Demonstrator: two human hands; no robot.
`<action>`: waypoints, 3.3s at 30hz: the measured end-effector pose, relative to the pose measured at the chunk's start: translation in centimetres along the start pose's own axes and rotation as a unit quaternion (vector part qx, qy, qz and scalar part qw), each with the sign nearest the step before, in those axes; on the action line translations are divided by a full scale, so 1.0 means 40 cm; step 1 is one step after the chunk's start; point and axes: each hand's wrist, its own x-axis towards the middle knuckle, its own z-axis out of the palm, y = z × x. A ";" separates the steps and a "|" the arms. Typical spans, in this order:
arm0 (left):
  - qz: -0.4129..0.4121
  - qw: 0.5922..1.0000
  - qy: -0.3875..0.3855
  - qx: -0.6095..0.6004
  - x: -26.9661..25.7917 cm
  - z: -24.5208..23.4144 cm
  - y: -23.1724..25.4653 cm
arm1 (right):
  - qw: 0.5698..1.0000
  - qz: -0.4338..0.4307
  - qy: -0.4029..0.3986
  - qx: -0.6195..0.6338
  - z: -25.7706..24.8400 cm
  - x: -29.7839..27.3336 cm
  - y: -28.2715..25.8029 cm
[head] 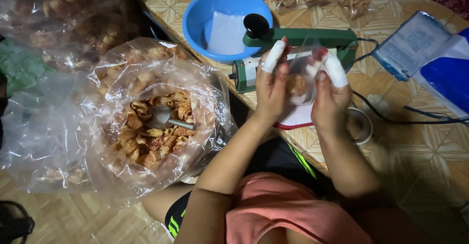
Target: Manually packaging fried snacks into small plastic bags and sealing them with a heat sealer.
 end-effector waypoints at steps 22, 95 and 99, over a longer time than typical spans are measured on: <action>-0.109 0.991 -0.074 -0.008 0.055 -0.002 0.115 | 0.990 0.026 -0.080 -0.113 -0.048 0.108 -0.100; -0.280 0.748 -0.367 0.477 0.338 -0.135 -0.166 | 0.698 0.149 -0.460 -0.527 0.017 0.343 0.304; -0.309 0.724 -0.366 0.498 0.321 -0.106 -0.126 | 0.710 0.116 -0.450 -0.529 0.005 0.333 0.300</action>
